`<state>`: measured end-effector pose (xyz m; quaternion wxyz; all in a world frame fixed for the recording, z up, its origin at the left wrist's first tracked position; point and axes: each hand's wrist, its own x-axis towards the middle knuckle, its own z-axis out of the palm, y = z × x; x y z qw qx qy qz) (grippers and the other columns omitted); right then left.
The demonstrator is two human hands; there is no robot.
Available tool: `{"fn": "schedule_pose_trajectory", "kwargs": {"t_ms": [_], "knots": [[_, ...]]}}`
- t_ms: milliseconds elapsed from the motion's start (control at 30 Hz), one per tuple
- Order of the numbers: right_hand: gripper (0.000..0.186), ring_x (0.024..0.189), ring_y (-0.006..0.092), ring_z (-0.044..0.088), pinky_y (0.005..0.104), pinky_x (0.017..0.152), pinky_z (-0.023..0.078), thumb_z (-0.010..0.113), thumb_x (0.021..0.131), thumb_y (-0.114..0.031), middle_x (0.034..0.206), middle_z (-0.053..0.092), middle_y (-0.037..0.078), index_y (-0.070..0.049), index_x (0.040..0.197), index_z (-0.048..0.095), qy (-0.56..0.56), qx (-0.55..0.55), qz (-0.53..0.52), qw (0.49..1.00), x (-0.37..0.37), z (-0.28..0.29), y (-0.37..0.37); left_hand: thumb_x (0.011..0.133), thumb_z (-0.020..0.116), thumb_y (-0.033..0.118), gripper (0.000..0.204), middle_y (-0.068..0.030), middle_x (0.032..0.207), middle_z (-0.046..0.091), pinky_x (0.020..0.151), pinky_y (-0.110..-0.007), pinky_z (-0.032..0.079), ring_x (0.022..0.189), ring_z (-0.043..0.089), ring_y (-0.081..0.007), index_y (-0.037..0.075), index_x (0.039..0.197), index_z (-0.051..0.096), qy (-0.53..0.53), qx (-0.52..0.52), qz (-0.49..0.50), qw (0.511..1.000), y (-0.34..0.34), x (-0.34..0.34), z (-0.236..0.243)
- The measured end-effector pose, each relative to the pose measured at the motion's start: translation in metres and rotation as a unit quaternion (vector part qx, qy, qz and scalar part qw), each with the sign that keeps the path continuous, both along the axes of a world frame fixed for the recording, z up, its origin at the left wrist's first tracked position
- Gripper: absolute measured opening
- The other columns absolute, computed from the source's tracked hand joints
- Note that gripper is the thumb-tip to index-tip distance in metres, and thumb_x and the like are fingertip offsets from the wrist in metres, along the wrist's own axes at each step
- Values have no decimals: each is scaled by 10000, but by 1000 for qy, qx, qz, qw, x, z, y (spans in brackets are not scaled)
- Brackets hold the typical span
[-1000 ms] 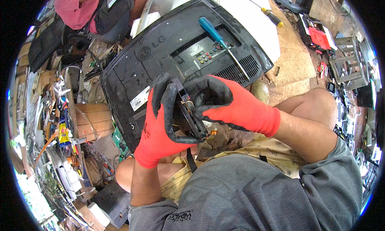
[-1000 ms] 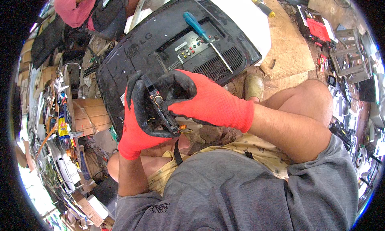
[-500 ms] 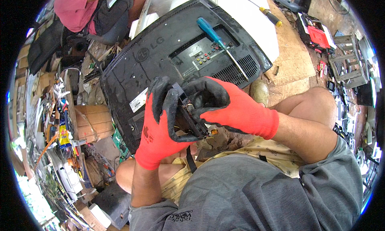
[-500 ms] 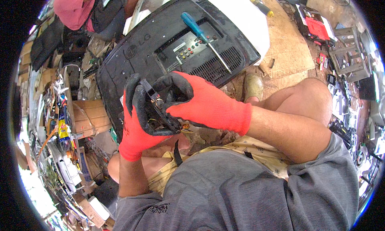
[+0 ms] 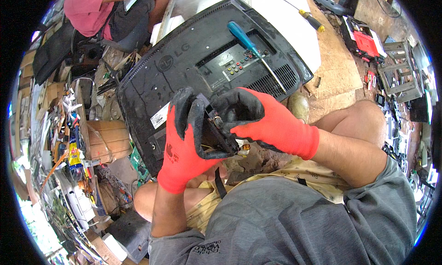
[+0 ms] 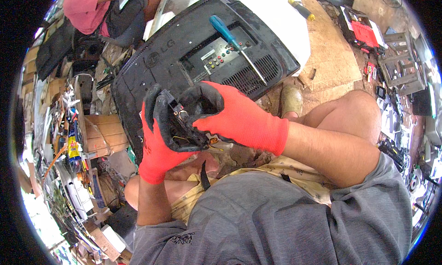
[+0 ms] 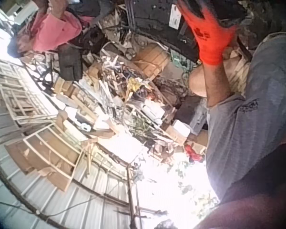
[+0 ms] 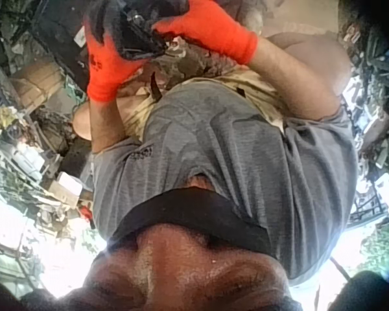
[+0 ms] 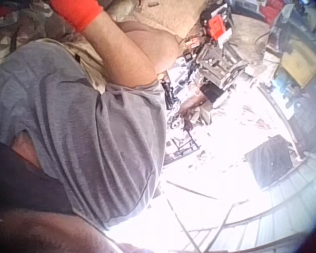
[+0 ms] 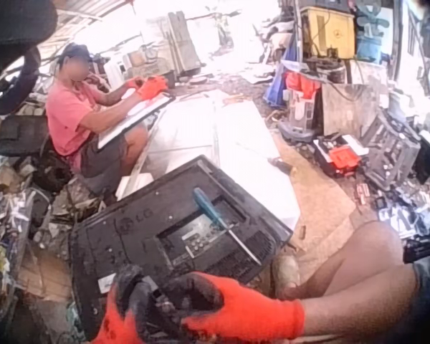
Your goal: The person removes a small black electronic component from the back of a television, manipulates its wires, and then uses a screwdriver to remove screws from the television casing.
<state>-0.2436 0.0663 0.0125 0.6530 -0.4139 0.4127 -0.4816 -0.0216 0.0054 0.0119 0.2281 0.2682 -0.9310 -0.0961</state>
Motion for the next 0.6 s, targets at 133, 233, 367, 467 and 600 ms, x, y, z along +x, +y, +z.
{"fn": "schedule_pose_trajectory", "kwargs": {"t_ms": [133,233,367,467,600], "knots": [[376,864,81,601,274,746,519,732,812,-50,967,669,28,-27,1168,614,-5,1,11,1000,0,-7,-1,534,943,328,1136,-271,1501,372,1129,-576,327,1377,364,-494,40,1484,390,41,31,-1,999,4,1,-4],[421,869,35,538,211,685,464,709,841,-17,1056,636,-35,-62,1242,589,30,-20,13,999,1,-8,1,526,950,346,1154,-268,1505,364,1127,-572,333,1378,364,-489,33,1482,385,39,36,6,999,4,1,-6],[372,914,61,559,248,774,479,688,868,-52,1064,648,-6,-48,1229,599,10,-25,20,999,-1,2,2,481,958,404,1219,-266,1518,342,1119,-559,347,1375,370,-480,25,1484,378,61,21,7,998,3,3,-10],[310,1010,90,595,285,911,493,651,907,-85,1078,679,48,-16,1208,621,-24,-32,-4,999,2,-1,1,439,965,445,1290,-265,1524,328,1126,-543,338,1383,357,-469,16,1493,358,80,22,1,997,2,3,-10],[261,1024,94,592,289,921,490,568,978,-102,1101,676,49,-7,1214,628,-65,-34,-7,997,2,-13,-2,422,974,455,1345,-258,1510,345,1144,-525,309,1398,334,-455,4,1508,321,90,51,10,995,2,5,-13]]}}
